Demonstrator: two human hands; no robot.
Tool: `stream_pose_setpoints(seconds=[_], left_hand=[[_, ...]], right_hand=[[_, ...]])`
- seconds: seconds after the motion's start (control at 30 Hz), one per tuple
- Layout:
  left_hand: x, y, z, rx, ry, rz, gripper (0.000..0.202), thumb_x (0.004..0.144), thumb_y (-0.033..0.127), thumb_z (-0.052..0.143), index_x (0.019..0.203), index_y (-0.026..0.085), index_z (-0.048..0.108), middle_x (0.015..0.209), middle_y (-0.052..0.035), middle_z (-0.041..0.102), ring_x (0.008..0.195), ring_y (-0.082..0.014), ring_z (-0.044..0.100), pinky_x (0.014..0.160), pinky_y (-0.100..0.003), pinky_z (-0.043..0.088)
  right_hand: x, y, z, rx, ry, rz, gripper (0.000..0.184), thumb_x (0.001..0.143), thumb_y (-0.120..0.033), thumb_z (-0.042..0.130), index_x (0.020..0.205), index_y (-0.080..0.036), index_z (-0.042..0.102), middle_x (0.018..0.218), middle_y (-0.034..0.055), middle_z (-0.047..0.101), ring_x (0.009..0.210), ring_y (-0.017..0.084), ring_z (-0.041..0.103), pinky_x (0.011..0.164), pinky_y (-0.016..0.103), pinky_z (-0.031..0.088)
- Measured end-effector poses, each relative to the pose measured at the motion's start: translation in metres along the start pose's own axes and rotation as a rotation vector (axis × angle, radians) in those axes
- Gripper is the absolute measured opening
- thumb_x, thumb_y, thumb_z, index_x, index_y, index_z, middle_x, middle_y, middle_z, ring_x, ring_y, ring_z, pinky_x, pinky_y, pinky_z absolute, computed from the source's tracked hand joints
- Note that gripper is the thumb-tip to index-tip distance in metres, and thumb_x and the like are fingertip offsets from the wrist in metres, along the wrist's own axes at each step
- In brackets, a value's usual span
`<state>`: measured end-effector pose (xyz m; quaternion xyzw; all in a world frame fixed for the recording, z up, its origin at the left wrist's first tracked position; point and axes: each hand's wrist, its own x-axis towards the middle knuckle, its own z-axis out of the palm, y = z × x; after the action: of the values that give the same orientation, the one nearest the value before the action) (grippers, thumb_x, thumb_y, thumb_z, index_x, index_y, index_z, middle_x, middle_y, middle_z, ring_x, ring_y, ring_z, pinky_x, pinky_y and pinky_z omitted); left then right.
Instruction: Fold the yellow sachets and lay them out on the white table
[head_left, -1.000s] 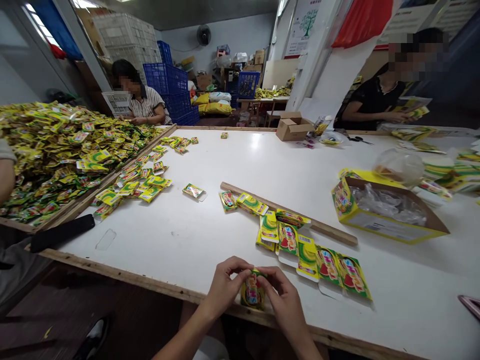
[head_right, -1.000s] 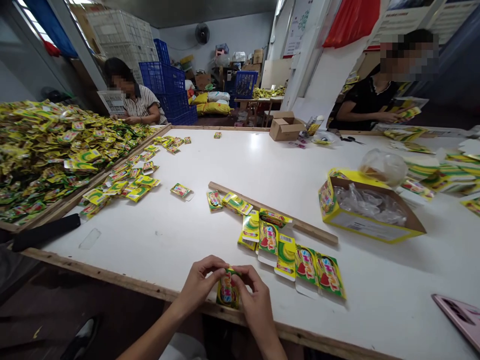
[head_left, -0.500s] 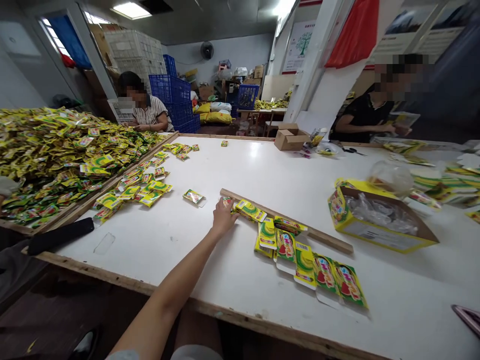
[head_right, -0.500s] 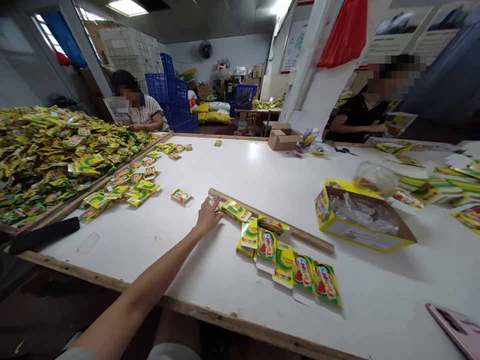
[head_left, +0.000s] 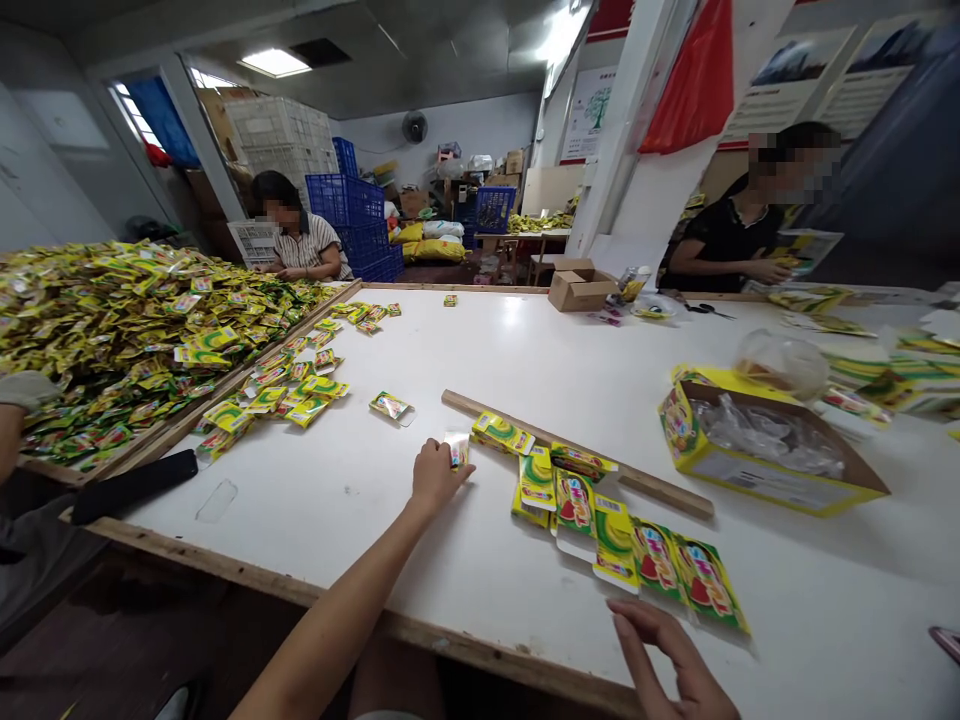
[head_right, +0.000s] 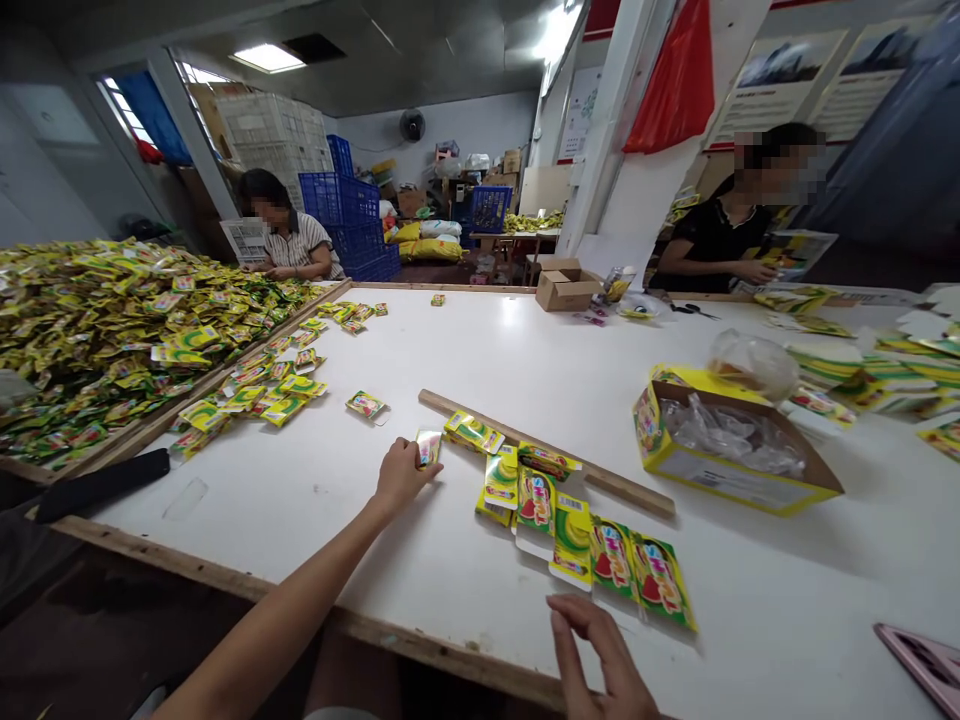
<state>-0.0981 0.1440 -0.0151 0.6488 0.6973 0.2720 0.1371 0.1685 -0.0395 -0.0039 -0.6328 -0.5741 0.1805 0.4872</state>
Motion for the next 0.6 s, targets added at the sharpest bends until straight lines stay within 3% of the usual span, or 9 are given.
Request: stream_pose_setpoints(seconds=[0.13, 0.23, 0.27, 0.33, 0.4, 0.5, 0.6], left_hand=[[-0.026, 0.002, -0.010, -0.018, -0.013, -0.023, 0.017, 0.072, 0.025, 0.066, 0.066, 0.018, 0.052, 0.083, -0.0050, 0.053, 0.083, -0.0217, 0.055, 0.069, -0.029, 0.042], [-0.075, 0.005, -0.017, -0.082, -0.002, -0.039, 0.011, 0.075, 0.023, 0.061, 0.074, 0.020, 0.050, 0.079, -0.0024, 0.053, 0.076, -0.0191, 0.054, 0.068, -0.028, 0.043], [-0.094, 0.007, -0.018, -0.198, 0.037, -0.044, 0.011, 0.076, 0.023, 0.060, 0.080, 0.020, 0.050, 0.081, -0.0020, 0.054, 0.076, -0.0186, 0.054, 0.069, -0.029, 0.044], [-0.132, 0.014, -0.018, -0.429, 0.070, 0.001, 0.020, 0.077, 0.022, 0.060, 0.094, 0.020, 0.049, 0.093, -0.0040, 0.056, 0.085, -0.0190, 0.056, 0.077, -0.031, 0.046], [-0.160, 0.022, -0.015, -0.563, 0.025, 0.050, 0.035, 0.076, 0.020, 0.063, 0.107, 0.020, 0.048, 0.103, -0.0063, 0.056, 0.094, -0.0205, 0.056, 0.084, -0.033, 0.046], [-0.173, 0.028, -0.011, -0.706, -0.055, 0.065, 0.053, 0.074, 0.019, 0.067, 0.122, 0.022, 0.043, 0.116, -0.0088, 0.055, 0.099, -0.0214, 0.056, 0.088, -0.035, 0.046], [-0.162, 0.026, -0.014, -0.853, -0.156, 0.067, 0.048, 0.082, 0.021, 0.060, 0.126, 0.024, 0.041, 0.116, -0.0077, 0.059, 0.098, -0.0202, 0.058, 0.088, -0.035, 0.047]], right_hand=[[-0.008, -0.006, 0.026, 0.087, -0.090, 0.043, 0.035, 0.082, -0.054, 0.060, 0.091, -0.021, 0.069, 0.097, 0.0060, 0.068, 0.091, 0.024, 0.064, 0.072, 0.024, 0.054], [-0.014, -0.011, 0.053, 0.211, -0.172, 0.126, 0.035, 0.082, -0.053, 0.062, 0.093, -0.021, 0.067, 0.097, 0.0071, 0.068, 0.090, 0.024, 0.065, 0.076, 0.026, 0.054], [-0.014, -0.014, 0.062, 0.276, -0.203, 0.162, 0.035, 0.082, -0.052, 0.062, 0.096, -0.021, 0.065, 0.100, 0.0079, 0.067, 0.090, 0.024, 0.065, 0.076, 0.027, 0.055], [-0.012, -0.022, 0.079, 0.438, -0.245, 0.222, 0.039, 0.081, -0.050, 0.064, 0.106, -0.021, 0.059, 0.108, 0.0101, 0.065, 0.094, 0.025, 0.065, 0.080, 0.031, 0.055], [-0.007, -0.030, 0.090, 0.582, -0.233, 0.254, 0.046, 0.080, -0.048, 0.067, 0.115, -0.022, 0.052, 0.114, 0.0115, 0.062, 0.098, 0.026, 0.065, 0.082, 0.034, 0.055], [-0.002, -0.035, 0.096, 0.657, -0.230, 0.275, 0.045, 0.080, -0.043, 0.069, 0.115, -0.024, 0.048, 0.110, 0.0098, 0.063, 0.096, 0.025, 0.065, 0.079, 0.034, 0.056], [-0.004, -0.030, 0.094, 0.655, -0.280, 0.241, 0.039, 0.082, -0.041, 0.068, 0.112, -0.024, 0.050, 0.110, 0.0094, 0.064, 0.097, 0.024, 0.065, 0.079, 0.032, 0.056]])
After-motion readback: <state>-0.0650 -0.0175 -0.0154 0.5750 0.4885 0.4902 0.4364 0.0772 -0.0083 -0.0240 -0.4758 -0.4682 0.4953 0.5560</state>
